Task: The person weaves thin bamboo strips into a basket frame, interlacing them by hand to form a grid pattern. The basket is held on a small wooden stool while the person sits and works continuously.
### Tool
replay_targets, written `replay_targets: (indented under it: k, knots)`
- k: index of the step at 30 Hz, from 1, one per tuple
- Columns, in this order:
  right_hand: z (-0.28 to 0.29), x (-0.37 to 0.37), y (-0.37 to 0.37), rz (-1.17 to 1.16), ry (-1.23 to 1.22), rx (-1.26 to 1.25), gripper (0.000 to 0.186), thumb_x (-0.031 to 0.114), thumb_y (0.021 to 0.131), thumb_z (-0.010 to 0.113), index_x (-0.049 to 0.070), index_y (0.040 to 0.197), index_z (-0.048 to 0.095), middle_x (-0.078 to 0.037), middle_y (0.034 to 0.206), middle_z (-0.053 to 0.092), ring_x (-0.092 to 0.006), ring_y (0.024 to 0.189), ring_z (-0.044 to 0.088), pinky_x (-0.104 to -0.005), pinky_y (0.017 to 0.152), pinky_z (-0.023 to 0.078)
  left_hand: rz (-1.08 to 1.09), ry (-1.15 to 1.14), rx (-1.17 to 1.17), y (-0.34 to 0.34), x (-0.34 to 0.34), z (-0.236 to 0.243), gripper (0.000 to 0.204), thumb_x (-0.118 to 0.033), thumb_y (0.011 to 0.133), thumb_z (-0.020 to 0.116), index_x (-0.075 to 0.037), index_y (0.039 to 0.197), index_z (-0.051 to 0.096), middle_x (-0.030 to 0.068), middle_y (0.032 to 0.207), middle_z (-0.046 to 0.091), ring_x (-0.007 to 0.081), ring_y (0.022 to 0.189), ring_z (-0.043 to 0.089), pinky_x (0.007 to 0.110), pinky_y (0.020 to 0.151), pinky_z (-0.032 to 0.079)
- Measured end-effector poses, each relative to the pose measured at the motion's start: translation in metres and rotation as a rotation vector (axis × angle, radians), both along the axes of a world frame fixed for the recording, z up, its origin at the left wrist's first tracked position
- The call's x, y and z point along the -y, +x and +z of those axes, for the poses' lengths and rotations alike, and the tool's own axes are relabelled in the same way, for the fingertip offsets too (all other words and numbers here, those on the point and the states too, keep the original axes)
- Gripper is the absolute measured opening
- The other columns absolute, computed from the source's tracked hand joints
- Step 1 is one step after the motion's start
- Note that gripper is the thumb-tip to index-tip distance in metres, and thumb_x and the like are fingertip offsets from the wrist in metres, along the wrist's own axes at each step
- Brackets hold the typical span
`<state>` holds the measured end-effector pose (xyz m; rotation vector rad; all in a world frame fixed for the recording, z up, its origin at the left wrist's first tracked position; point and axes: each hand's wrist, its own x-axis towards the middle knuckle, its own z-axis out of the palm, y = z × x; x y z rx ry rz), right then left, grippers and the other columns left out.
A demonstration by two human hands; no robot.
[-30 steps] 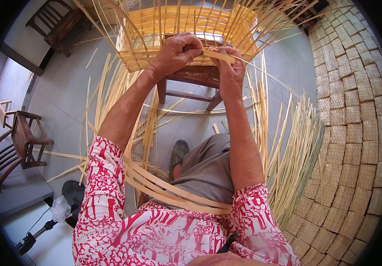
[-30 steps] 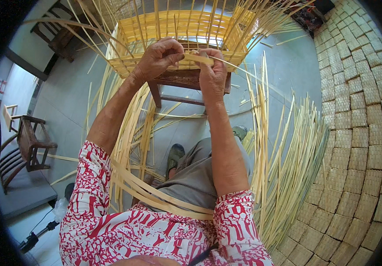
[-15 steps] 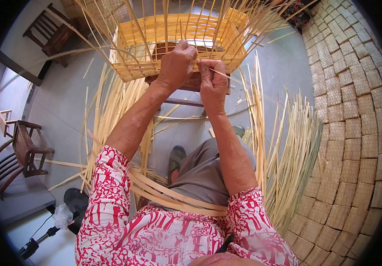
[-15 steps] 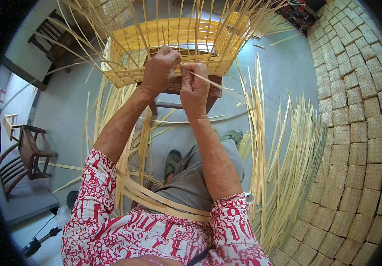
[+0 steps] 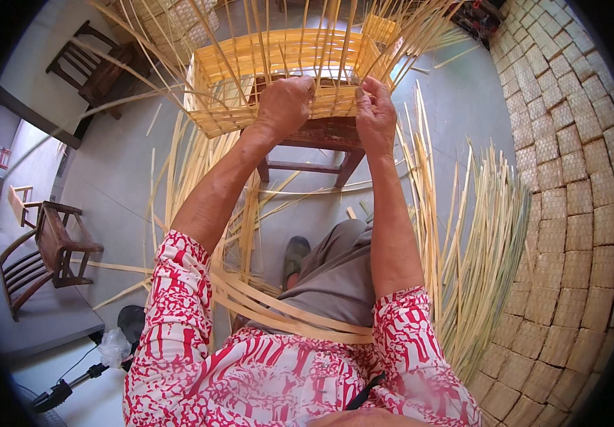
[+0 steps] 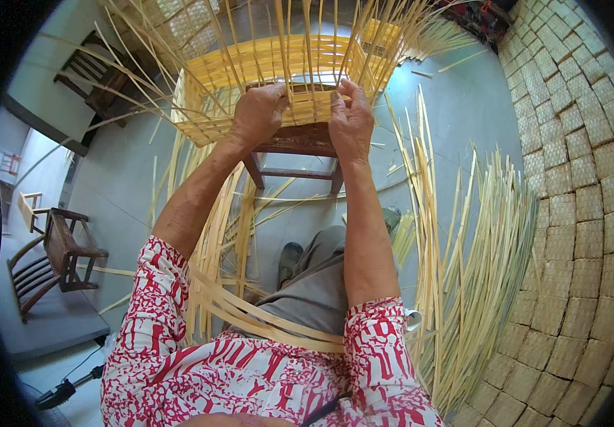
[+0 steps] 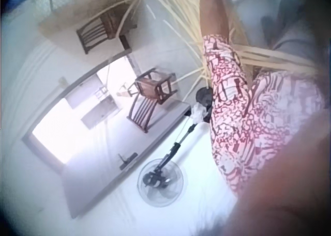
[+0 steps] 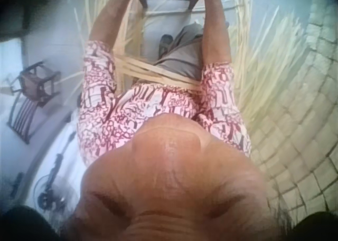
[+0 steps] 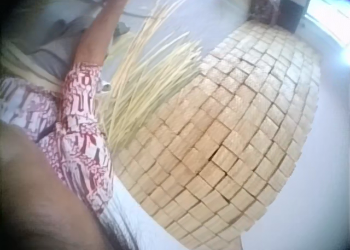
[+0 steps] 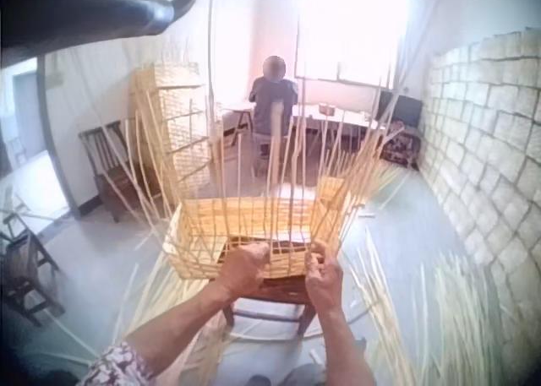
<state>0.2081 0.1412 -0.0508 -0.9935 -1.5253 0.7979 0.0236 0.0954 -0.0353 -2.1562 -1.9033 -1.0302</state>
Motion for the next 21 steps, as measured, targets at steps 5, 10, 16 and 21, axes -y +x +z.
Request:
replay_targets:
  k: [5,10,16,21]
  knots:
    - [-0.015,-0.014,-0.001,-0.090,0.255,0.149,0.014,0.016,0.093,0.069,0.005,0.101,0.066,-0.011,0.089,0.065,-0.0241,0.073,0.062,-0.0377,0.070,0.050,0.017,-0.029,-0.061,0.003,-0.001,0.009,0.006,-0.009,0.084,0.060,-0.007,0.084,0.066,0.0156,0.084,0.070,0.0376,0.081,0.069,0.049,0.070,0.054]
    - [-0.005,-0.013,0.002,-0.002,0.110,0.143,0.015,0.018,0.092,0.072,0.004,0.093,0.066,-0.012,0.086,0.065,-0.0272,0.072,0.061,-0.0392,0.070,0.050,0.010,0.009,-0.056,-0.001,0.005,0.004,0.007,-0.011,0.085,0.062,-0.006,0.088,0.066,0.0165,0.084,0.069,0.0394,0.082,0.068,0.049,0.070,0.053]
    - [-0.010,-0.020,0.005,-0.045,0.249,0.200,0.025,0.023,0.089,0.078,0.004,0.087,0.063,-0.006,0.072,0.063,-0.0132,0.062,0.056,-0.0301,0.058,0.047,0.060,-0.005,-0.027,0.005,0.008,0.008,0.009,-0.013,0.087,0.064,-0.006,0.091,0.066,0.0172,0.084,0.068,0.0397,0.082,0.067,0.049,0.069,0.052]
    - [-0.008,-0.022,0.004,-0.062,0.152,0.196,0.034,0.028,0.081,0.084,0.004,0.084,0.061,-0.010,0.073,0.063,-0.0264,0.061,0.060,-0.0383,0.059,0.049,0.014,0.062,-0.026,0.004,0.007,0.006,0.005,-0.010,0.085,0.061,-0.006,0.083,0.065,0.0160,0.081,0.069,0.0390,0.079,0.067,0.049,0.069,0.053]
